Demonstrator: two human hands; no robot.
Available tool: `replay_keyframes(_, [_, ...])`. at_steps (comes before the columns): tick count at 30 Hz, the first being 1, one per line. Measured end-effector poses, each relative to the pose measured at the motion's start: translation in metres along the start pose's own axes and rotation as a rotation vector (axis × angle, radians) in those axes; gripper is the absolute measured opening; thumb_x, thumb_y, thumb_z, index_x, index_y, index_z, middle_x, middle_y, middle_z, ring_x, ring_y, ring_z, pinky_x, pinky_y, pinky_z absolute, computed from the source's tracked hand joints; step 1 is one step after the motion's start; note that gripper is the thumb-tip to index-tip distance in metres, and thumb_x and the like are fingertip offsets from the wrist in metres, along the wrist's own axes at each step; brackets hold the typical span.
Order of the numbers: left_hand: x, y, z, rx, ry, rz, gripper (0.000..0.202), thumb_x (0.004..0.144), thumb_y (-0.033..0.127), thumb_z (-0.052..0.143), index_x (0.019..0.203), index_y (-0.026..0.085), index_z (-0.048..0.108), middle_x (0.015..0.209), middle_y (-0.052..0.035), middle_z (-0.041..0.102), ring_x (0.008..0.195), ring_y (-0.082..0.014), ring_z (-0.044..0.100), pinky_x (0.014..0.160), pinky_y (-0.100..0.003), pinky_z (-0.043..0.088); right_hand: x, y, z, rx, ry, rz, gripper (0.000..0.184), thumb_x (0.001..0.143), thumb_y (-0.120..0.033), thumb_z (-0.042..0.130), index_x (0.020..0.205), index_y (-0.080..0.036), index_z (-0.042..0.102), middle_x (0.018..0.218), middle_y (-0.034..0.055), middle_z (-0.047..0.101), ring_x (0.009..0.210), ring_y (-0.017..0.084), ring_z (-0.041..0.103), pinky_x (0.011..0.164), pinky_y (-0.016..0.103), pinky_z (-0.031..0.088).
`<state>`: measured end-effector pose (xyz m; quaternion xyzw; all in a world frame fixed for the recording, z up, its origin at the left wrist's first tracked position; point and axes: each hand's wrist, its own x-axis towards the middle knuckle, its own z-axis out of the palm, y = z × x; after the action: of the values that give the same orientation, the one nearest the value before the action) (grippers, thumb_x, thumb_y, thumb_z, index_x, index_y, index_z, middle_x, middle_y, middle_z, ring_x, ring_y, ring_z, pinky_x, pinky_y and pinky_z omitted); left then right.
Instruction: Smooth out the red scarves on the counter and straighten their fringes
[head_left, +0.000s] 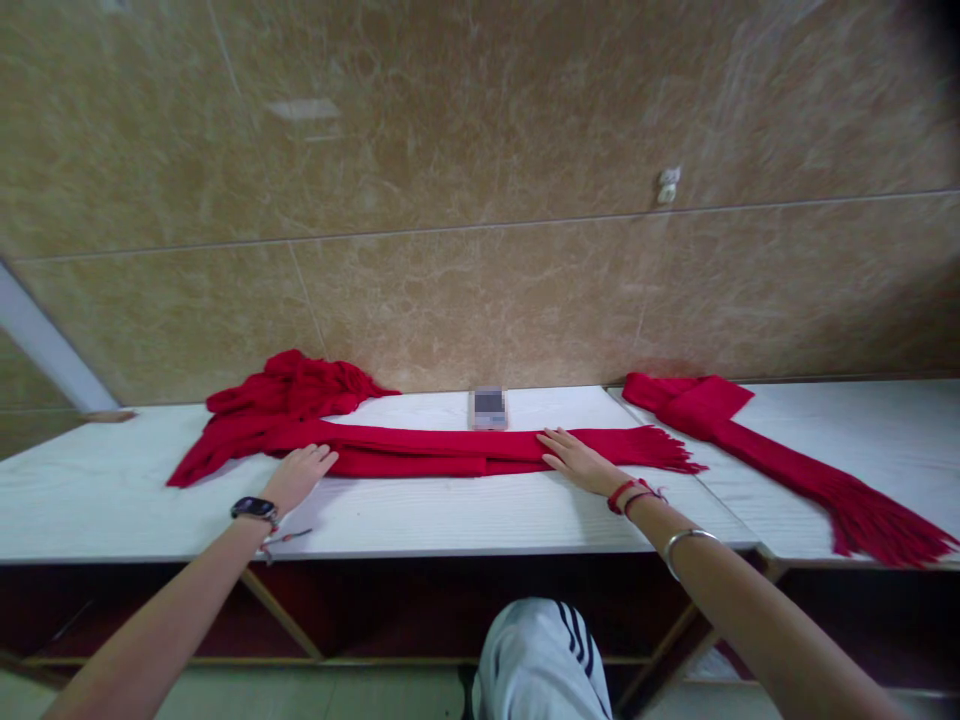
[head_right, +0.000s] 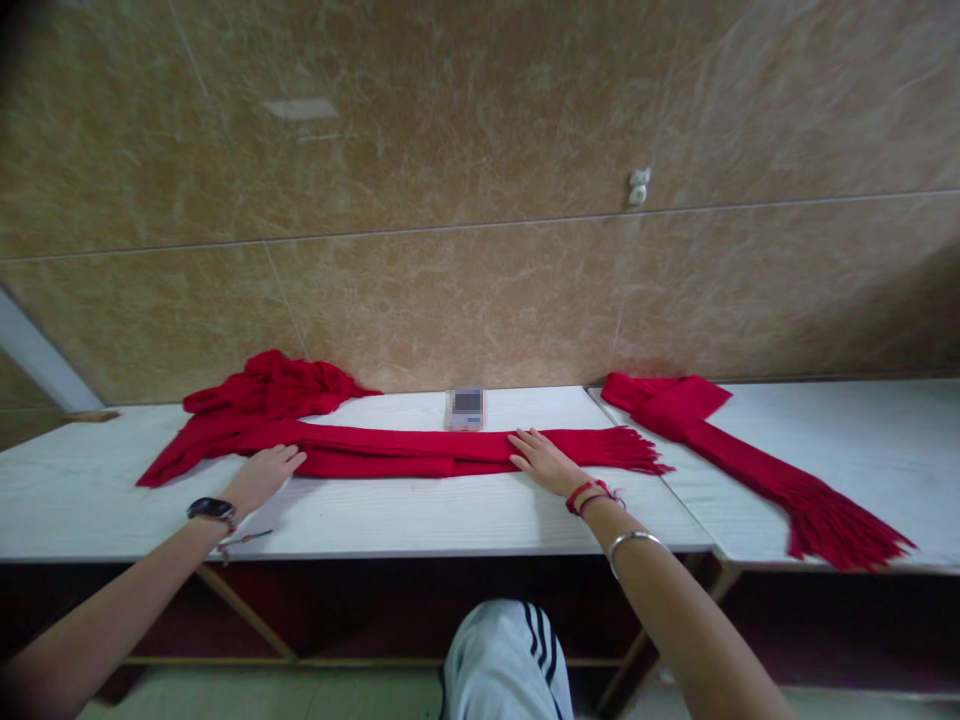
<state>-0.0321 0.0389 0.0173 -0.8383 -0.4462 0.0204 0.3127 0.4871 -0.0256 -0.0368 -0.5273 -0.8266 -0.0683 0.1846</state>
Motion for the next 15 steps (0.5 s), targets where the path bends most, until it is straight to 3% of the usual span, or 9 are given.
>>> replay_keyframes(3, [-0.022, -0.025, 0.005, 0.015, -0.032, -0.101, 0.041, 0.077, -0.003, 0.032, 0.101, 0.014, 0.061, 0.102, -0.0138, 0.061, 0.09, -0.0241, 0.057, 0.075, -0.037, 0.045, -0.007, 0.013, 0.002, -0.047, 0.008, -0.032, 0.049, 0.092, -0.038, 0.029, 0.129, -0.011, 0.043, 0.132, 0.0165, 0.044, 0.127, 0.027, 0.033, 0.102, 0.049, 0.032])
replay_keyframes(6, [-0.032, -0.023, -0.005, 0.014, -0.072, -0.177, 0.038, 0.076, -0.002, 0.034, 0.101, 0.01, 0.06, 0.098, -0.0159, 0.061, 0.089, -0.0256, 0.059, 0.073, -0.037, 0.045, -0.016, 0.031, -0.001, -0.072, -0.013, -0.088, 0.047, 0.092, -0.035, 0.029, 0.13, -0.011, 0.043, 0.132, 0.0165, 0.045, 0.127, 0.027, 0.034, 0.101, 0.05, 0.032])
replay_keyframes(8, [-0.028, -0.005, -0.018, -0.01, -0.039, -0.176, 0.035, 0.076, 0.003, 0.04, 0.105, 0.007, 0.058, 0.101, -0.0181, 0.059, 0.093, -0.0286, 0.057, 0.074, -0.039, 0.045, -0.016, 0.034, -0.007, -0.081, -0.057, -0.083, 0.047, 0.092, -0.036, 0.029, 0.131, -0.012, 0.042, 0.134, 0.0173, 0.042, 0.128, 0.028, 0.032, 0.1, 0.052, 0.032])
replay_keyframes(10, [-0.015, 0.022, -0.033, -0.075, 0.053, -0.062, 0.041, 0.075, 0.006, 0.045, 0.114, 0.011, 0.054, 0.114, -0.0174, 0.054, 0.106, -0.0296, 0.051, 0.085, -0.043, 0.041, -0.007, 0.022, -0.013, -0.087, -0.076, -0.026, 0.051, 0.091, -0.041, 0.03, 0.133, -0.014, 0.037, 0.138, 0.0169, 0.036, 0.13, 0.03, 0.027, 0.098, 0.056, 0.031])
replay_keyframes(12, [0.002, 0.052, -0.045, -0.192, 0.102, 0.152, 0.05, 0.076, 0.002, 0.042, 0.122, 0.02, 0.05, 0.127, -0.0101, 0.048, 0.119, -0.0244, 0.041, 0.098, -0.041, 0.032, 0.006, -0.003, -0.015, -0.076, -0.071, -0.008, 0.055, 0.089, -0.046, 0.031, 0.137, -0.019, 0.031, 0.142, 0.013, 0.029, 0.132, 0.03, 0.02, 0.099, 0.058, 0.026])
replay_keyframes(15, [0.025, 0.084, -0.054, -0.399, 0.044, 0.353, 0.056, 0.078, 0.0, 0.038, 0.13, 0.024, 0.04, 0.136, -0.0035, 0.04, 0.125, -0.0152, 0.035, 0.103, -0.031, 0.029, 0.023, -0.045, -0.012, -0.004, -0.141, -0.137, 0.051, 0.09, -0.045, 0.03, 0.138, -0.027, 0.028, 0.144, 0.0076, 0.028, 0.133, 0.026, 0.019, 0.102, 0.056, 0.022])
